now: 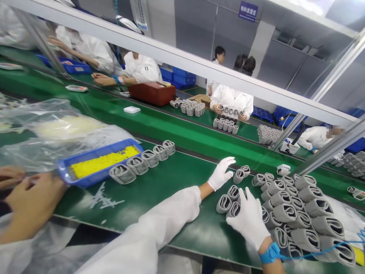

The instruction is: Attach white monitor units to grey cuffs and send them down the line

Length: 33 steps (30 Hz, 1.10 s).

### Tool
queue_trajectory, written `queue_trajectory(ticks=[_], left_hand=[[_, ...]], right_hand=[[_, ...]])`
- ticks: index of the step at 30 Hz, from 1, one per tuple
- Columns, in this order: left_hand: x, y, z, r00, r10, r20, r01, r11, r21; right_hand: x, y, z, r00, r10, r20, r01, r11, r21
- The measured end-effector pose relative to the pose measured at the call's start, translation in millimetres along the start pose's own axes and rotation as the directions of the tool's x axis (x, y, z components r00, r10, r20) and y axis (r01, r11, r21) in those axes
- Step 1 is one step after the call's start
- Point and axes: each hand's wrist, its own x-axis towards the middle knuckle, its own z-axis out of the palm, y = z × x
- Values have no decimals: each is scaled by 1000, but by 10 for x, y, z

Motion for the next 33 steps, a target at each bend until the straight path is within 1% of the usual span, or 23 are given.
queue_trajectory(ticks=[1,2,3,4,5,6,7,9,11,15,17,20,21,23,25,27,29,31,33], left_hand=[[-101,56,-61,1000,-11,27,12,999,-37],[-207,113,-122,993,-29,112,38,996,-81],[-312,167,-181,972,-49,232,78,990,-116],[-407,219,-235,932,-67,355,121,984,-134],[-486,266,-282,884,-76,461,154,979,-135],[-545,307,-320,841,-76,536,169,977,-127],[-582,340,-348,813,-69,579,168,979,-120],[-593,386,-376,799,-39,600,147,980,-132],[-548,408,-378,785,-3,620,125,980,-153],[-463,422,-372,759,54,648,96,976,-194],[-462,429,-384,779,88,621,71,971,-227],[-488,446,-418,839,120,531,25,966,-258],[-499,450,-427,853,112,510,23,968,-251],[-521,446,-435,863,61,501,53,976,-210],[-544,420,-421,877,15,480,80,981,-177],[-555,373,-388,893,0,449,88,981,-175],[-545,319,-340,889,-3,459,99,977,-187],[-515,278,-271,863,-12,505,121,976,-183],[-486,265,-167,849,-14,529,124,977,-173]], right_hand=[[-6,-46,3,1000,6,28,-6,1000,-13],[-16,-94,-4,998,16,61,-14,1000,-27],[-32,-140,-22,995,23,93,-19,999,-39],[-55,-182,-46,993,25,119,-19,999,-49],[-84,-220,-74,990,21,136,-14,998,-55],[-117,-252,-102,989,16,145,-8,998,-59],[-150,-278,-126,989,13,148,-4,998,-62],[-207,-317,-154,988,14,155,-3,997,-75],[-234,-342,-149,987,21,162,-7,996,-88],[-208,-356,-62,985,43,170,-26,995,-101],[-195,-349,-8,984,57,169,-40,994,-101],[-219,-338,36,987,44,155,-30,995,-95],[-237,-341,37,988,30,151,-16,995,-95],[-278,-366,20,987,6,162,11,994,-106],[-322,-418,-8,981,15,192,12,991,-135],[-380,-484,-36,978,38,207,-4,987,-161],[-459,-544,-57,978,53,200,-19,986,-167],[-546,-583,-73,981,67,183,-36,986,-165],[-612,-604,-86,982,96,165,-68,984,-167]])
